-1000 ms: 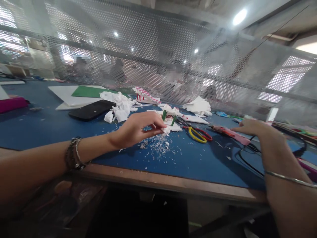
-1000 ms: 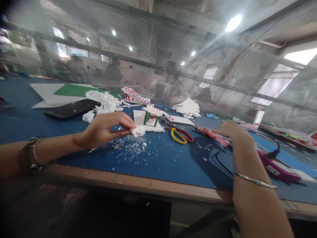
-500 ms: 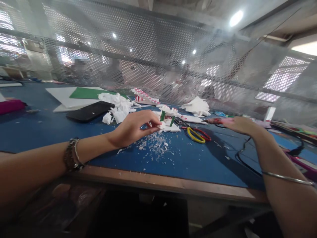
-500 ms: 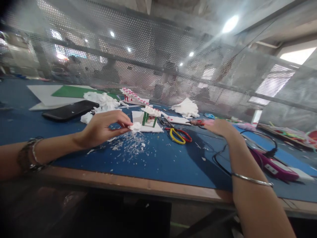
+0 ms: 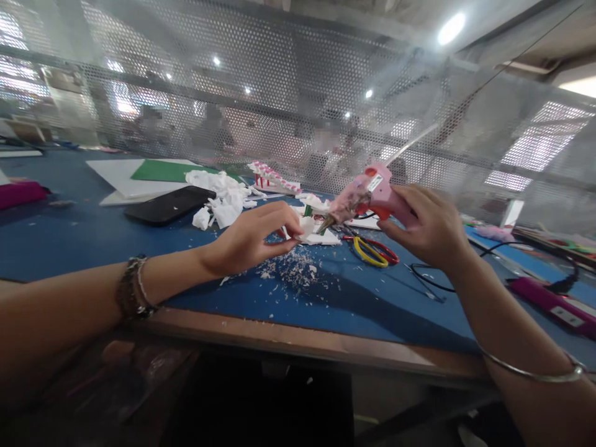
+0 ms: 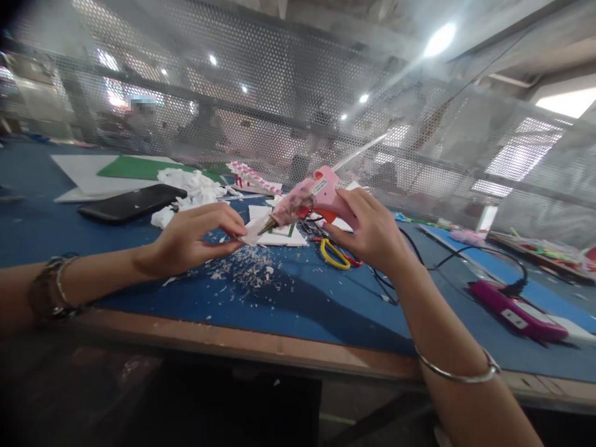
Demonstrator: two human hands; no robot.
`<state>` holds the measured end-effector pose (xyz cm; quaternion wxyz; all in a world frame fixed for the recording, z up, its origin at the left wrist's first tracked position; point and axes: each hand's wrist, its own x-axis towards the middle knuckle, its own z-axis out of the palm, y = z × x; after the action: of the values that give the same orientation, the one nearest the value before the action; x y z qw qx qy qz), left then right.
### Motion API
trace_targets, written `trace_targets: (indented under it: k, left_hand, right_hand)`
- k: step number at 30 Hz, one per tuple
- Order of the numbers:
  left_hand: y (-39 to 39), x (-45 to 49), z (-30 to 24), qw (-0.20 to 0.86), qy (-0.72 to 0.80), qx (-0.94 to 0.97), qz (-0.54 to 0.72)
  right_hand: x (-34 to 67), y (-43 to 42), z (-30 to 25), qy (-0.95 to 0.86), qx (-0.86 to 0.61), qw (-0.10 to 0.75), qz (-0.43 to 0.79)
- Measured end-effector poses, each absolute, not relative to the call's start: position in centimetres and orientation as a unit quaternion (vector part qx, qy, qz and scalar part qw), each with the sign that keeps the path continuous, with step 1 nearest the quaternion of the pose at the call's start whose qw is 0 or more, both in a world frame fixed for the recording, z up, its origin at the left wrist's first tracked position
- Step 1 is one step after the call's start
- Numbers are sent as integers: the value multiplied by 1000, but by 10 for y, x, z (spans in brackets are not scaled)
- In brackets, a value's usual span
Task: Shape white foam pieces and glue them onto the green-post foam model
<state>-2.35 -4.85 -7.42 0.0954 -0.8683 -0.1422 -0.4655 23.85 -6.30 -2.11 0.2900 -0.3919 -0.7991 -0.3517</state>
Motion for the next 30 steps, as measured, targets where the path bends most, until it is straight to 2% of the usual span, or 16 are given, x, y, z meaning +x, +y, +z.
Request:
trace_targets:
  k: [22, 30]
  left_hand:
    - [-53, -23, -73, 90, -164, -864, -467]
    - [-52, -23, -73, 58, -190, -864, -462]
  right_hand:
    - [233, -61, -28, -819, -317, 288, -382]
    - [232, -65, -26, -817, -379, 263, -347]
